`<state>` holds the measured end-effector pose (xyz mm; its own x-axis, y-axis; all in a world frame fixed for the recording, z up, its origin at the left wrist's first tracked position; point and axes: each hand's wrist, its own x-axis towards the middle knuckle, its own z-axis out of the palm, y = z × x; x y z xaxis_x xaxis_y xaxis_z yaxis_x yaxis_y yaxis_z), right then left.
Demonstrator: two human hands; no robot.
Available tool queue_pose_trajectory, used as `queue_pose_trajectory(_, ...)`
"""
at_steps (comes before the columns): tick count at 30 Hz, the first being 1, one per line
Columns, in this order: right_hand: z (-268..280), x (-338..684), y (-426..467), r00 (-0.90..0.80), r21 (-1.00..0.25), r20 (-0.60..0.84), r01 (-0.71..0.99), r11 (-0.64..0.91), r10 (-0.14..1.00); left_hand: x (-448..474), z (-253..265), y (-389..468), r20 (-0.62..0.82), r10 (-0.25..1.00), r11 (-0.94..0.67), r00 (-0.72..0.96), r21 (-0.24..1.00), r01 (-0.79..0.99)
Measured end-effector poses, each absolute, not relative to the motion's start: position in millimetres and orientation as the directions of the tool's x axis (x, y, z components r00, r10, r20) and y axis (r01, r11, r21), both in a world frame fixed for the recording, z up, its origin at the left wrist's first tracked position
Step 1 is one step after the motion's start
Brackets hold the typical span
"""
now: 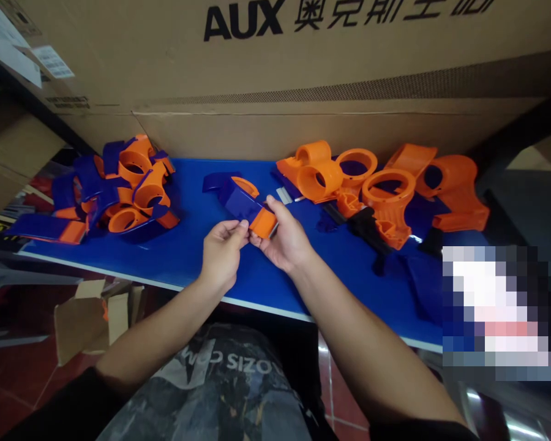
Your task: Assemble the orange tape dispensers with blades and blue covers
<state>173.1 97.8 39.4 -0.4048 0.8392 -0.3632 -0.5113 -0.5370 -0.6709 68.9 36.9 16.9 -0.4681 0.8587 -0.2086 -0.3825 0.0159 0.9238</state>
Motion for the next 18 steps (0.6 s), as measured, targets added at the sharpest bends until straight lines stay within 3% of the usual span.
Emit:
queue_pose_trajectory(6, 35, 178, 102, -0.405, -0.687, -0.367, -0.489, -0.537, 0.838, 61, 13, 43, -0.233, 0.927, 0.086, -0.293, 0.894, -0.439)
queue_pose_trajectory(10, 35, 179, 103, -0.418, -0.696, -0.349, -0.484, -0.530, 0.839, 55, 8, 48, -0.202, 0.959, 0.118, -0.197, 0.921, -0.371)
queue_pose_trajectory(18, 36, 180, 105, -0.405, -0.743, -0.310, -0.462, -0.485, 0.860, 58, 3, 49, -0.112, 0.981, 0.064, -0.158, 0.958, -0.280)
